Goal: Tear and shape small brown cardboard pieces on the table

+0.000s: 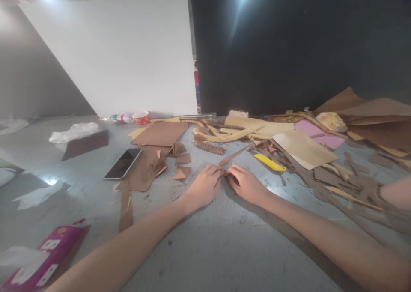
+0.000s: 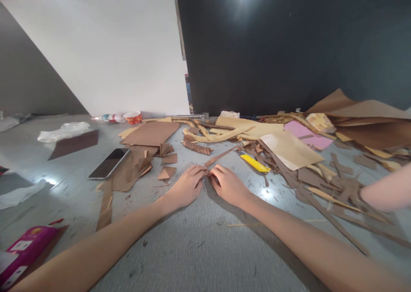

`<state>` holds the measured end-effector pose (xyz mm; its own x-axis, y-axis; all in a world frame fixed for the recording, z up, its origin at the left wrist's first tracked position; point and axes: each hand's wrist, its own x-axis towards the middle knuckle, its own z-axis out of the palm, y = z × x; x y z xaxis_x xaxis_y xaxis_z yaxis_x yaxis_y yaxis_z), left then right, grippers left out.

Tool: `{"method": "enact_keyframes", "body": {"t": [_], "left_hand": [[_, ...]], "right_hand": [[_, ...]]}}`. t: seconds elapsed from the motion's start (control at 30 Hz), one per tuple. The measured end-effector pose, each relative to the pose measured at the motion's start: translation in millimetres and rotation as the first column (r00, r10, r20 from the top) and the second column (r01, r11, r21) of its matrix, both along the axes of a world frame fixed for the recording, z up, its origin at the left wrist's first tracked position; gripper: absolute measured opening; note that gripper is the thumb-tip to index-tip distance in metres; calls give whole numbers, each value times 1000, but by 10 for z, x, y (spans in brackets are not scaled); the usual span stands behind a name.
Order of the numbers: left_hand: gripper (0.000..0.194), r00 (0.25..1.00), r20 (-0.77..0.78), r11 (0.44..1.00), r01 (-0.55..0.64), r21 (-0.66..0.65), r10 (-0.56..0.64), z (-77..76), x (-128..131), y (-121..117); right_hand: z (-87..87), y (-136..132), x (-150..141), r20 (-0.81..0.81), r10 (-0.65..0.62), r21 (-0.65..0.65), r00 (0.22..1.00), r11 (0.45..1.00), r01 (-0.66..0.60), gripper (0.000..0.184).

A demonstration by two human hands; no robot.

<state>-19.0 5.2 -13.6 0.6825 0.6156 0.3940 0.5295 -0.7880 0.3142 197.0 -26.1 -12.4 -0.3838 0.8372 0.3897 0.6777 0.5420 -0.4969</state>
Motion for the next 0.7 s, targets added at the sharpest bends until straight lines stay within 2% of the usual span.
{"method": "enact_keyframes", "body": {"t": [0.37, 0.57, 0.7], "left_hand": [[42, 1000, -6, 1000, -5, 6, 5, -18, -6, 9], [39, 1000, 9, 1000, -3, 8, 3, 4, 3, 1], [41, 1000, 12, 1000, 3, 7, -3, -6, -3, 6]], "right_hand": [[3, -3, 2, 5, -1, 3, 1000, 1000, 1, 15], [-11, 0, 12, 32, -91, 48, 995, 995, 89, 7], [-23, -3, 15, 23, -92, 49, 995, 995, 91, 9]]}}
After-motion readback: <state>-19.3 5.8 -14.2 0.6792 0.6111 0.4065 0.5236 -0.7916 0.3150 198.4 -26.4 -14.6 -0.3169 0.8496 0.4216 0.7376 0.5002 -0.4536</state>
